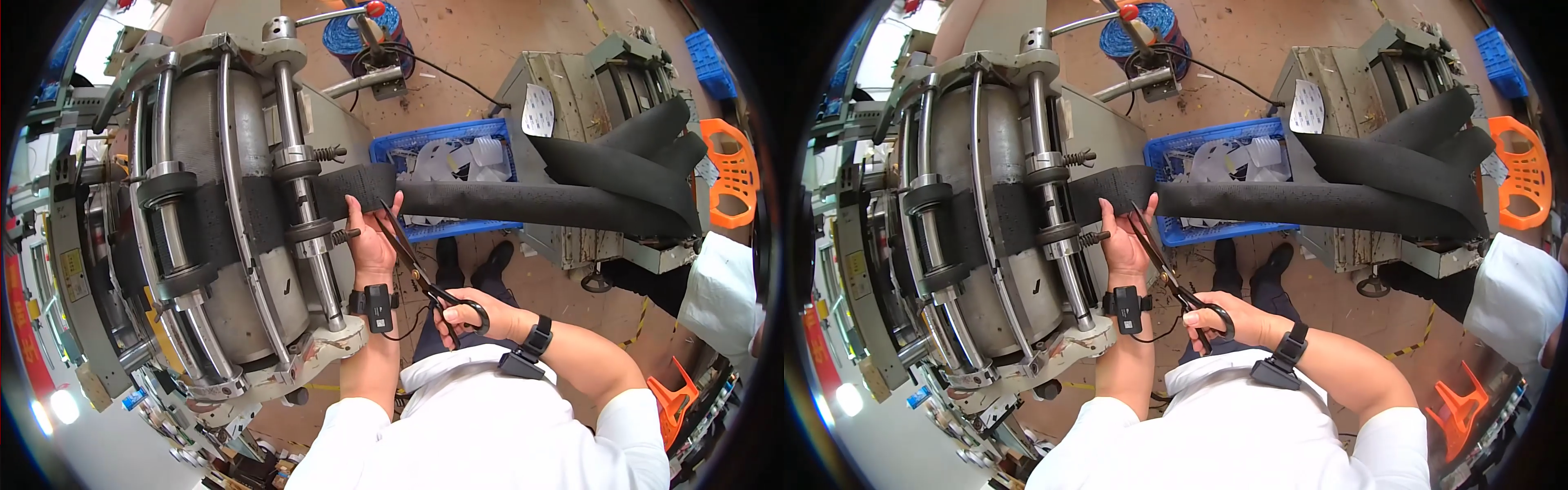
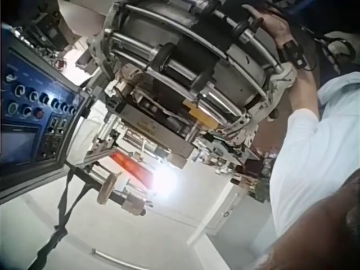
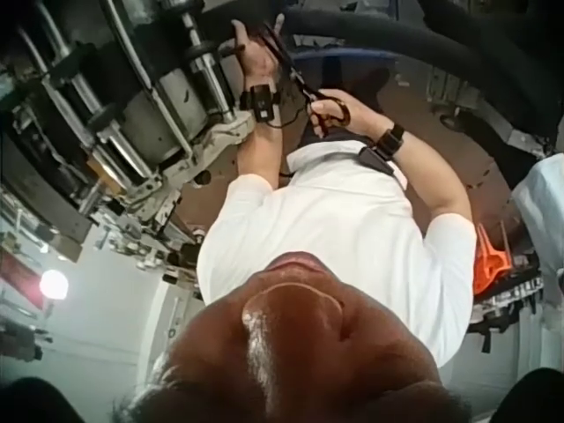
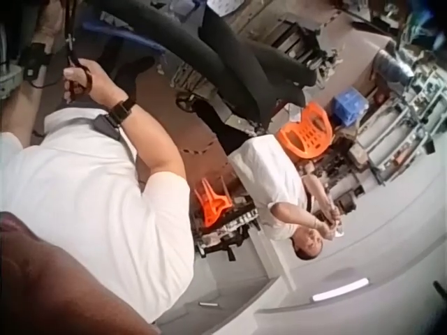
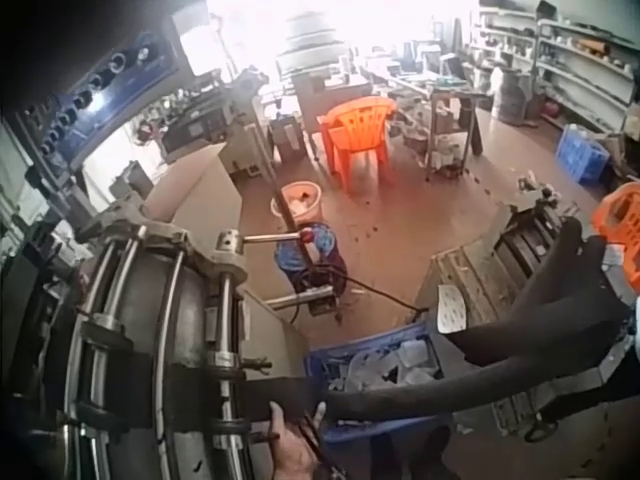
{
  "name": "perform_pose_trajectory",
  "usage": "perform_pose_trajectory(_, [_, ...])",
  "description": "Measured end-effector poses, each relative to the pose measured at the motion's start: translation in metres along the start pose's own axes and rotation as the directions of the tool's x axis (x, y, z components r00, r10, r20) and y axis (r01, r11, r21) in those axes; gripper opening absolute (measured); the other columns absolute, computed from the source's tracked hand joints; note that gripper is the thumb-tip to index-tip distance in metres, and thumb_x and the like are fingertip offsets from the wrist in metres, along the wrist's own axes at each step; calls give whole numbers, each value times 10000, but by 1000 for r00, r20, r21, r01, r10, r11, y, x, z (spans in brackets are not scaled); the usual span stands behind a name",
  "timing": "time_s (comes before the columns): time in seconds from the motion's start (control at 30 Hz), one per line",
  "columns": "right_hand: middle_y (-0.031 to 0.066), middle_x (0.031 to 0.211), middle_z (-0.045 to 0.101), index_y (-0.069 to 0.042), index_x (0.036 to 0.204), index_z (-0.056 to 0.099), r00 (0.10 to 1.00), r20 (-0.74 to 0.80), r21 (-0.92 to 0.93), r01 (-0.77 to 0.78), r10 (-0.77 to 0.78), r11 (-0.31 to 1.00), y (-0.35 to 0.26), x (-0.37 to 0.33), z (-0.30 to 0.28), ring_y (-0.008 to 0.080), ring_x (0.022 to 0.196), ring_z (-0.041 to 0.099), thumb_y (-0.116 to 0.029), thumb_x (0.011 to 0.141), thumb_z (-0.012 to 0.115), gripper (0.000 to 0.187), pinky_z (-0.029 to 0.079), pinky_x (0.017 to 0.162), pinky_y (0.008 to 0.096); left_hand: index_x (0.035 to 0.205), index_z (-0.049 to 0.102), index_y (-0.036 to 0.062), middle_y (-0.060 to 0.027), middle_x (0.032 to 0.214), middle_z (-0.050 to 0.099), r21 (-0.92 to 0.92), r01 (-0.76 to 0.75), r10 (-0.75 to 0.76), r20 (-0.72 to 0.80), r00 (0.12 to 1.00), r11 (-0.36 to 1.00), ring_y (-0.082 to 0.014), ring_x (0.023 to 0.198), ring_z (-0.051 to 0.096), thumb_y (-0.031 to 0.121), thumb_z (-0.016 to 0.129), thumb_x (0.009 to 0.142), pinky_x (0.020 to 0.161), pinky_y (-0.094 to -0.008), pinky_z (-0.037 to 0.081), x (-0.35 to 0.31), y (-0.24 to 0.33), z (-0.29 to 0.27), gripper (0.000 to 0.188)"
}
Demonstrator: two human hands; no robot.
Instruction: The person pulls a black material strip from a machine, removes a metal plate from a press, and uses tweezers to peel small pieces from it. They then walk to another machine to pull and cut more black material strips using shears.
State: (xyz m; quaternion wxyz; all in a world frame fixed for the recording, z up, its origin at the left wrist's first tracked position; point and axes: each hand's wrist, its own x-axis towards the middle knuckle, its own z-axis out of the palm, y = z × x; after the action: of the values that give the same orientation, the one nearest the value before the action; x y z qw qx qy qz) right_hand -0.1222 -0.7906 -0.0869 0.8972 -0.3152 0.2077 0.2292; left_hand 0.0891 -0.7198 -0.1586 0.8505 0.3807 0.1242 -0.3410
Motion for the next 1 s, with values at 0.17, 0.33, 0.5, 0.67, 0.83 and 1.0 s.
perform_pose_trajectory(0.17, [61, 834, 607, -49, 980, 548, 999, -26, -6, 36, -36, 999, -3, 15, 2, 157, 746, 644, -446, 863, 639, 424, 455, 644, 236, 1190, 568, 62, -72, 1124, 641, -2, -26, 26, -2, 1000, 1000, -187, 993, 637, 382, 444, 1029, 943, -453, 543, 2, -5, -5, 380])
perform_pose_trajectory(0.33, [46, 844, 596, -54, 977, 535, 994, -51, 20, 93, -92, 995, 3, 32, 11, 139, 744, 635, -385, 914, 633, 350, 472, 655, 248, 1185, 566, 57, -65, 1122, 637, 106, -95, 94, 19, 995, 990, -174, 991, 640, 379, 440, 1031, 944, -420, 546, 3, -6, -4, 379])
perform_pose_trajectory(0.5, [26, 833, 601, -56, 945, 524, 982, -102, 30, 165, -161, 986, 6, 50, 22, 100, 699, 609, -367, 930, 653, 337, 466, 622, 242, 1178, 566, 54, -63, 1137, 632, 230, -89, 82, 41, 996, 969, -162, 1022, 632, 372, 433, 1034, 950, -398, 546, 3, -3, -9, 374])
perform_pose_trajectory(0.67, [32, 859, 580, -44, 1029, 521, 974, -115, -57, 188, -193, 981, 2, 59, 27, 111, 752, 611, -295, 960, 613, 276, 510, 698, 267, 1181, 568, 54, -68, 1156, 629, 298, -3, 14, -34, 999, 955, -162, 1038, 629, 360, 428, 1038, 957, -397, 544, 5, 1, -16, 365])
perform_pose_trajectory(0.83, [31, 867, 586, -38, 1043, 517, 972, -133, -74, 187, -195, 980, 3, 65, 27, 102, 752, 608, -283, 960, 616, 277, 506, 690, 255, 1192, 567, 57, -68, 1156, 629, 247, -11, 13, -5, 1000, 969, -164, 1043, 627, 347, 422, 1042, 960, -399, 544, 7, -1, -20, 357])
perform_pose_trajectory(1.0, [36, 803, 605, -20, 944, 525, 949, -183, -71, 248, -257, 966, 8, 70, 30, 94, 688, 592, -370, 921, 669, 379, 476, 621, 244, 1169, 583, 45, -75, 1135, 636, 215, -31, 29, 11, 1000, 976, -163, 1014, 638, 341, 421, 1044, 962, -397, 544, 6, -2, -22, 360])
